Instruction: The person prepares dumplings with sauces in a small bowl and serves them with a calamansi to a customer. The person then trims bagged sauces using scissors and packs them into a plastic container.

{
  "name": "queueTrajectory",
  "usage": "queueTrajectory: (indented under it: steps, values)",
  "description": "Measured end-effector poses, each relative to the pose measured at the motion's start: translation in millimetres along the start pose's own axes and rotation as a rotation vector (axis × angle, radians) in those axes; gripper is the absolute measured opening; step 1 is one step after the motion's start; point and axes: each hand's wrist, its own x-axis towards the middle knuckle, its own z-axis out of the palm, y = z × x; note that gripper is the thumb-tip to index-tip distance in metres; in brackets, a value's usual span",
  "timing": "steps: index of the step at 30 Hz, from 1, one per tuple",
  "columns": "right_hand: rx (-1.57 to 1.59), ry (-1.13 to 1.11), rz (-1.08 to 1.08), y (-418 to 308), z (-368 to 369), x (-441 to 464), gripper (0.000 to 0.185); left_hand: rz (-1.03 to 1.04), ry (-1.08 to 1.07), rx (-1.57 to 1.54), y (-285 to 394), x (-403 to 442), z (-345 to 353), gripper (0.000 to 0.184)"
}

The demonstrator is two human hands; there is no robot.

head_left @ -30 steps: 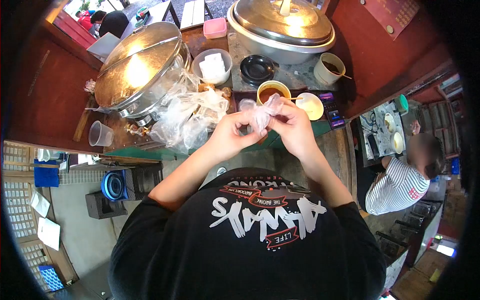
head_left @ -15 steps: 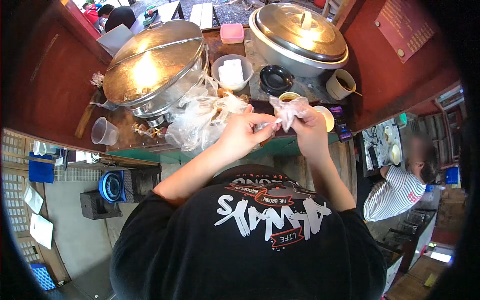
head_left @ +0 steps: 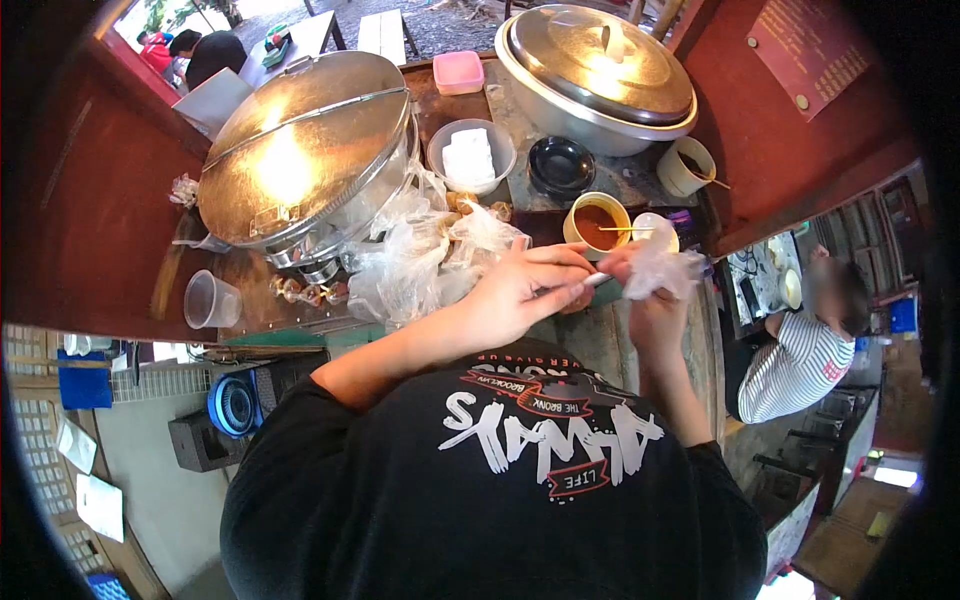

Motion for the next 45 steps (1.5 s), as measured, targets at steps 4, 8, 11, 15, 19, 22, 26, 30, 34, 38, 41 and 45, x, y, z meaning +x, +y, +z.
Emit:
queueTrajectory:
  steps: [4, 8, 11, 15, 19, 22, 26, 30, 34, 38, 41, 45]
  values:
    - [-0.114, 0.099, 0.018, -8, -1, -20, 0.008, 0.05, -0.106, 0.121, 6, -9, -14, 0.021]
    - [-0.198, -0.065, -0.036, -7, 9, -25, 0.007, 0.082, -0.092, -0.001, -18, -12, -15, 0.015]
    - [-0.44, -0.157, 0.066, -23, 26, -29, 0.017, 0.114, -0.091, 0.043, -13, -12, -18, 0.014]
    - [-0.263, -0.05, 0.015, -15, 33, -33, 0.024, 0.101, -0.155, -0.017, -13, -15, -18, 0.014]
    - [-0.343, -0.097, -0.026, -23, 30, -40, 0.024, 0.082, -0.223, -0.021, -15, -18, -23, 0.011]
    - [-0.445, -0.108, -0.051, -20, 26, -43, 0.017, 0.058, -0.251, 0.014, -14, -18, -28, 0.01]
    - [-0.519, -0.231, -0.024, -26, 28, -34, 0.013, -0.069, -0.338, -0.138, -16, -14, -37, 0.01]
    - [-0.472, -0.228, -0.012, -31, 32, -35, 0.014, -0.154, -0.411, -0.304, -6, -10, -42, 0.009]
    - [-0.421, -0.204, -0.022, -28, 32, -37, 0.014, -0.006, -0.358, -0.231, -11, -14, -34, 0.009]
    - [-0.412, -0.197, -0.074, -24, 28, -37, 0.016, 0.059, -0.37, 0.033, -5, -7, -32, 0.014]
    - [-0.406, -0.16, -0.081, -23, 18, -38, 0.016, 0.026, -0.364, 0.1, 5, 1, -23, 0.015]
    - [-0.381, -0.123, -0.139, -12, 5, -34, 0.015, -0.008, -0.353, 0.189, 1, 8, -9, 0.013]
